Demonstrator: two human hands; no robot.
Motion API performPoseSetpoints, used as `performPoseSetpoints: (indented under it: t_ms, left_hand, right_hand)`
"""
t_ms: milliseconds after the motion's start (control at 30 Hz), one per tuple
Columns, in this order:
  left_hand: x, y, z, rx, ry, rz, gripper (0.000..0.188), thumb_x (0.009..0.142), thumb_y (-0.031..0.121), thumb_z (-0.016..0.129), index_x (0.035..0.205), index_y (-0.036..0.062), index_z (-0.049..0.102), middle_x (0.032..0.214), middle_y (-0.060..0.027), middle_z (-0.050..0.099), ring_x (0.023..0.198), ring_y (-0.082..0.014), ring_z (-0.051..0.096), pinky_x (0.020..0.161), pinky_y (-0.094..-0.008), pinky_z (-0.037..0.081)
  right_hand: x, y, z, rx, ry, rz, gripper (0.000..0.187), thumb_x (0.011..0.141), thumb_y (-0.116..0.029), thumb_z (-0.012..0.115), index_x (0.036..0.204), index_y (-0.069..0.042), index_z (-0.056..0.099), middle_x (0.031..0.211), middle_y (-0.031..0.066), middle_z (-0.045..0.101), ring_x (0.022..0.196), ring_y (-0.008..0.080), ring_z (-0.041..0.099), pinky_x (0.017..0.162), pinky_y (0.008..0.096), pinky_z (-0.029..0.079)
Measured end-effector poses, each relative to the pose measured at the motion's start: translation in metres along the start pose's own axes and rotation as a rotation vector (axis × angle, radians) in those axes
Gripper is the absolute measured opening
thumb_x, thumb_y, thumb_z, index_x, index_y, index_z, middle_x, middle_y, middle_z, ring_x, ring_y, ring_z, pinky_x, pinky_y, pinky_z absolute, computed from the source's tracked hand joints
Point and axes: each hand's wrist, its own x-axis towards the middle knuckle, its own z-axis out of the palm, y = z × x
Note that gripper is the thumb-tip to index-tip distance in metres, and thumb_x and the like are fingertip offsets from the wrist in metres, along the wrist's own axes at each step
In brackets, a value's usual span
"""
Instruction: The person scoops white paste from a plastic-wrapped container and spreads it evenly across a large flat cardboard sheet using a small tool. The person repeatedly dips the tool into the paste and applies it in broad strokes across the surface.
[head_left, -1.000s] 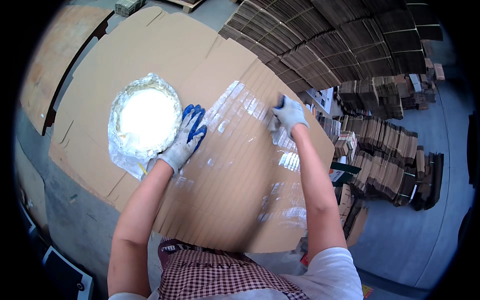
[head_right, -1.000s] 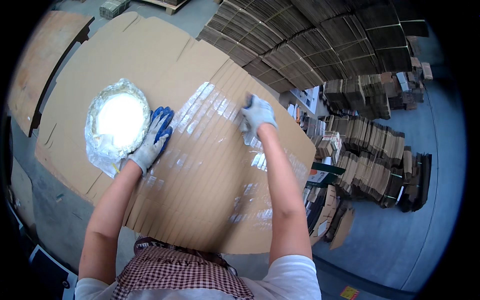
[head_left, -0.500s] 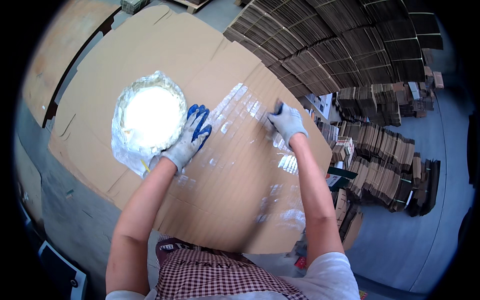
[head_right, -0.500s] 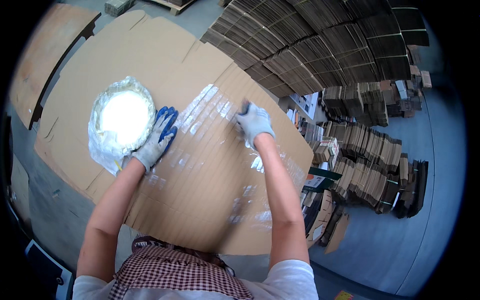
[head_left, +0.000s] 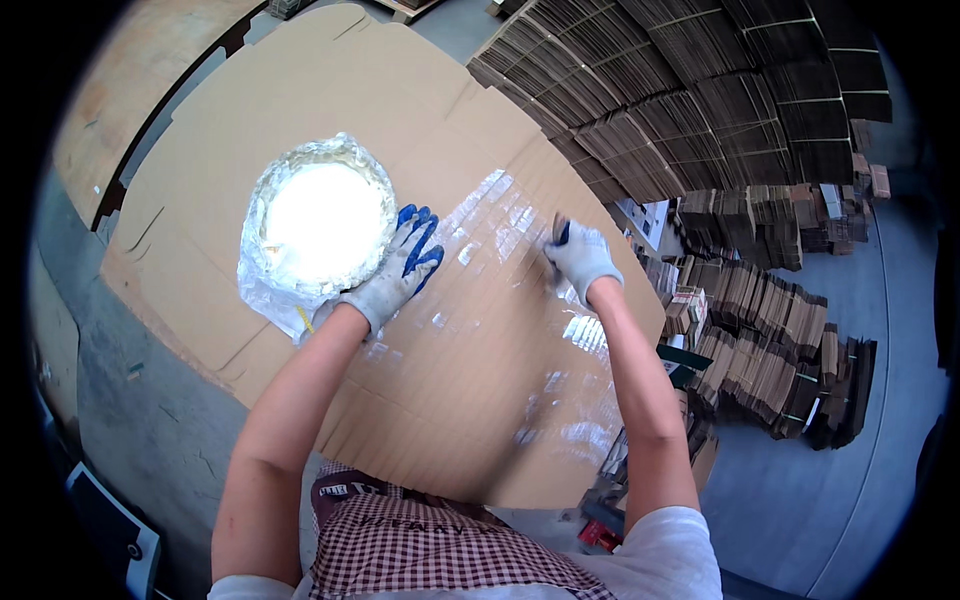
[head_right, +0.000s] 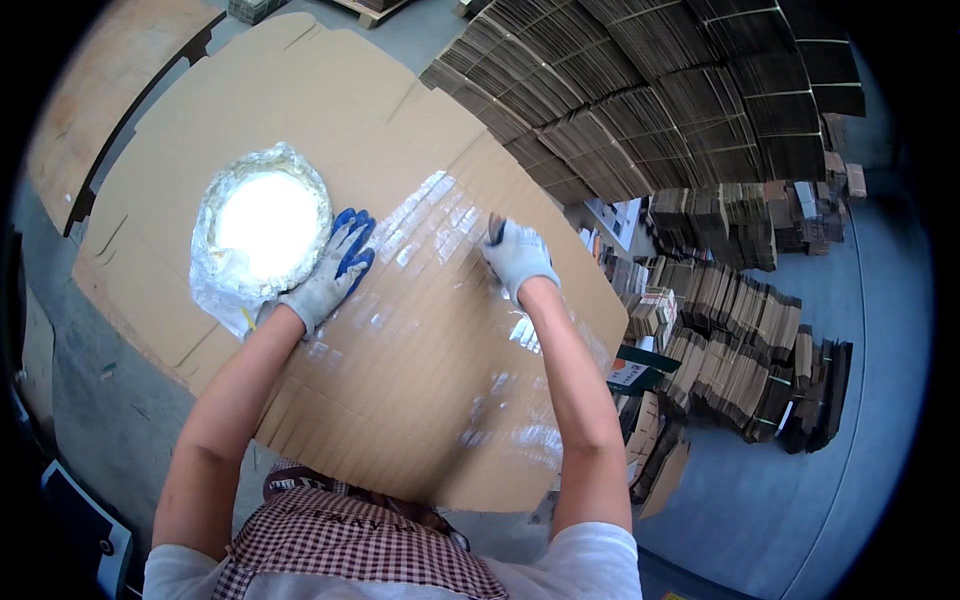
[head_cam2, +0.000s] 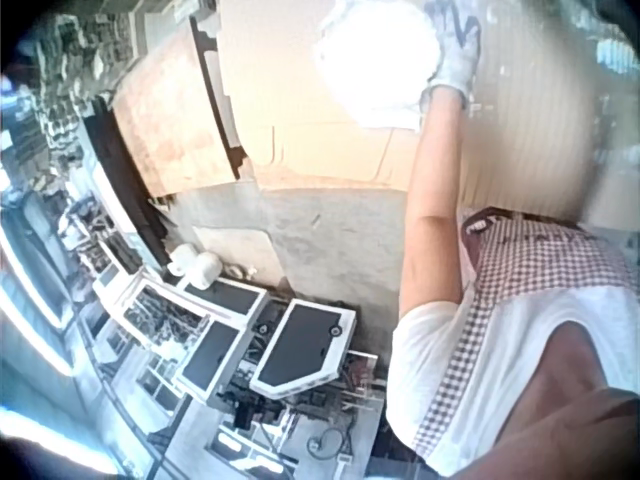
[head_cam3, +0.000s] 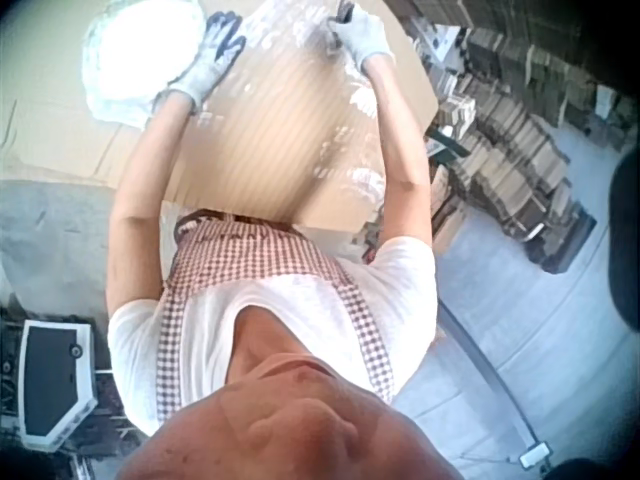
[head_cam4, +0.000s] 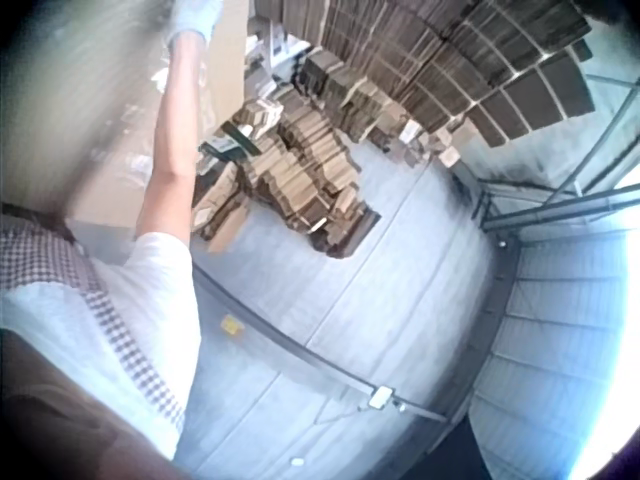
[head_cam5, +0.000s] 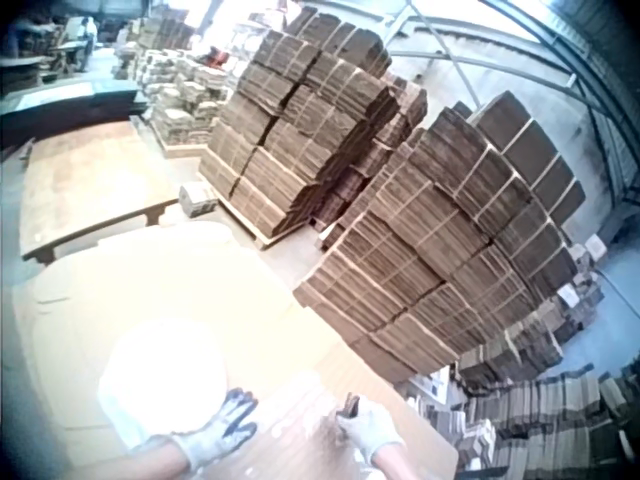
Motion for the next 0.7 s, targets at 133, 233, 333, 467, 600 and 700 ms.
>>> performPoseSetpoints:
  t_ms: [133,233,333,467,600,700]
  left_hand:
    - [0.003,0.016,-0.012,0.152,-0.072,0.005,0.047,0.089,0.029,0.035,0.132,0.011,0.03,0.139,-0.0094,0.023,0.13,-0.0245,0.015,0.107,-0.0353,0.009]
    - [0.001,0.014,-0.012,0.175,-0.067,0.012,0.046,0.09,0.029,0.034,0.132,0.0103,0.03,0.139,-0.0094,0.023,0.13,-0.0247,0.015,0.107,-0.0355,0.008]
    - [-0.001,0.01,-0.012,0.154,-0.052,0.031,0.046,0.09,0.029,0.033,0.131,0.0095,0.03,0.139,-0.0096,0.023,0.13,-0.0249,0.015,0.107,-0.036,0.008]
    - [-0.001,0.008,-0.013,0.15,-0.053,0.057,0.046,0.09,0.03,0.033,0.131,0.0086,0.031,0.138,-0.0101,0.025,0.13,-0.0255,0.016,0.107,-0.0366,0.007]
    - [0.001,0.005,-0.013,0.183,-0.066,0.089,0.047,0.089,0.029,0.035,0.131,0.0089,0.031,0.138,-0.0105,0.025,0.129,-0.0272,0.016,0.107,-0.0382,0.008]
    - [0.001,0.001,-0.016,0.245,-0.071,0.114,0.047,0.089,0.028,0.034,0.131,0.0091,0.03,0.138,-0.0106,0.025,0.129,-0.0273,0.016,0.107,-0.0392,0.006]
  right_hand:
    - [0.009,-0.02,-0.002,0.28,0.118,-0.08,0.034,0.073,-0.029,0.057,0.093,-0.002,0.051,0.089,0.0204,0.058,0.088,0.0353,0.054,0.076,0.04,0.042]
    - [-0.005,0.009,0.012,0.129,0.092,-0.027,0.036,0.072,-0.029,0.057,0.095,-0.002,0.051,0.089,0.0205,0.058,0.088,0.0351,0.054,0.076,0.04,0.043]
    - [-0.028,0.031,0.006,0.077,0.099,0.071,0.036,0.072,-0.03,0.057,0.095,-0.002,0.052,0.086,0.0211,0.059,0.086,0.0359,0.055,0.074,0.0411,0.043]
    - [-0.056,0.02,0.004,0.521,0.246,0.091,0.03,0.071,-0.024,0.06,0.092,-0.004,0.054,0.082,0.0177,0.058,0.08,0.0314,0.057,0.071,0.0376,0.045]
    - [-0.077,-0.037,0.035,0.446,0.317,-0.17,0.031,0.072,-0.018,0.057,0.099,-0.005,0.05,0.099,0.0141,0.054,0.09,0.0291,0.054,0.076,0.0372,0.045]
    - [-0.082,-0.034,0.058,0.271,0.349,-0.112,0.031,0.074,-0.015,0.055,0.103,-0.006,0.049,0.106,0.0123,0.053,0.093,0.0285,0.054,0.076,0.0375,0.046]
